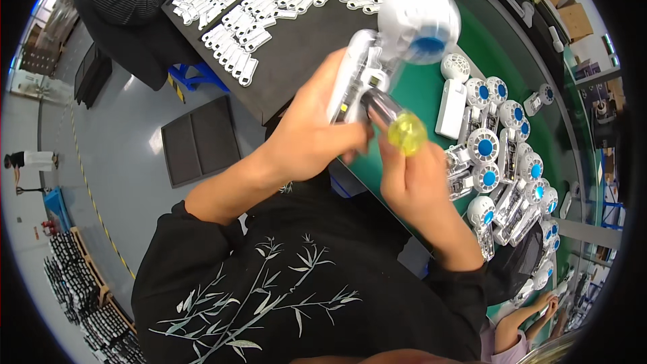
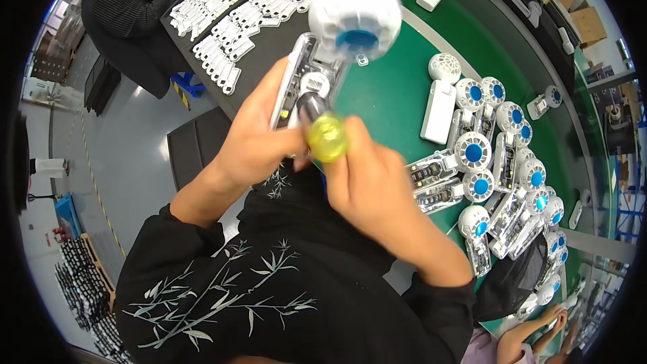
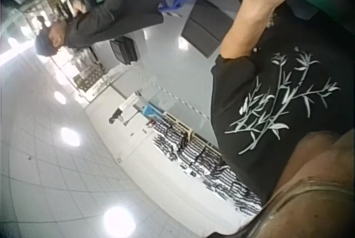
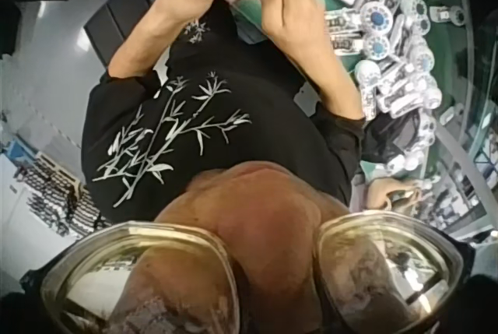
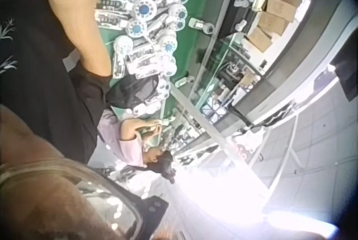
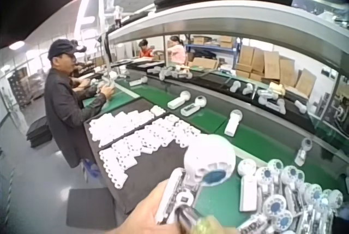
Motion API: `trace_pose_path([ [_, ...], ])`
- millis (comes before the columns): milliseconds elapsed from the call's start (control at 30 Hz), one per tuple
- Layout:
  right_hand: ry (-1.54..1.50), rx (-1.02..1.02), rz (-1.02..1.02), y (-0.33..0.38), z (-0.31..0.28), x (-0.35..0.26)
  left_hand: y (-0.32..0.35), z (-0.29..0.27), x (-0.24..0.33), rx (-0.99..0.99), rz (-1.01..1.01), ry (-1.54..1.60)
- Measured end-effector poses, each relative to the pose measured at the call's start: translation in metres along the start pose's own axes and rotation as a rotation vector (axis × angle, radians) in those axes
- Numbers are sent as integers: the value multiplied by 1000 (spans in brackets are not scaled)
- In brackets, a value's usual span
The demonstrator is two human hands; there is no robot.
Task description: The person assembles portable fans by fitting plastic covers onto the fan bodies by hand and tapping them into place with a mallet.
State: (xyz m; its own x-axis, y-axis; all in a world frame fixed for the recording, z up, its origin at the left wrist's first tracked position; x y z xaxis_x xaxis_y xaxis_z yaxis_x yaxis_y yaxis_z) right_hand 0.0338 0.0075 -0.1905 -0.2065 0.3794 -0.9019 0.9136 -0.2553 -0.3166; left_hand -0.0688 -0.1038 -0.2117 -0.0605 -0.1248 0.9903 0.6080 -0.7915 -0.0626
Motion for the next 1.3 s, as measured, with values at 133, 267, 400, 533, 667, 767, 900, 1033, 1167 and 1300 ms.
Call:
trace_pose_path([
  [133, -255, 44, -32, 21, -21, 6, 3, -10, -12, 22, -12, 23],
  [267, -521, 134, -21, 32, -21, 12, 11, 4, 2, -57, -29, -18],
  [400, -53, 47, 112, 5, 6, 14, 2, -8, -13, 57, -52, 15],
  [533, -57, -25, 166, -1, 11, 12, 8, -11, -13, 69, -34, 46],
  [667, 196, -59, -101, 6, -1, 11, 3, -13, -28, 76, -15, 69],
  [767, -343, 154, 295, 24, -25, 30, -7, -8, -39, 84, -21, 311],
  [900, -433, 157, 339, 16, -22, 49, 6, -28, -34, 165, -111, 418],
  [1033, -471, 99, 358, 16, -17, 54, 16, -41, -49, 142, -148, 472],
  [1167, -479, 81, 356, 12, -15, 54, 18, -40, -52, 126, -115, 445],
  [1300, -494, 132, 454, 10, -7, 32, 10, -35, -55, 101, -89, 444],
])
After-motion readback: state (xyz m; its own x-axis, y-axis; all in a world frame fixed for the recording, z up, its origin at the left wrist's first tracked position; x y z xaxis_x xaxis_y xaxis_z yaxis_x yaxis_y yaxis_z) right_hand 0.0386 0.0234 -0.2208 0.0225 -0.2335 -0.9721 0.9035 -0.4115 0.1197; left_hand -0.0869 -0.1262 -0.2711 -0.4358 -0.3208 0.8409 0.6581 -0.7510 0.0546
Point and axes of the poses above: each hand's wrist, its own y-axis away from the middle knuckle, its own z-axis out of the palm, x = y × z, the point moved 3 cm from there along -y, towards the middle knuckle, and after that the axes turned 15 degrees about -y, right-handed, at the moved point
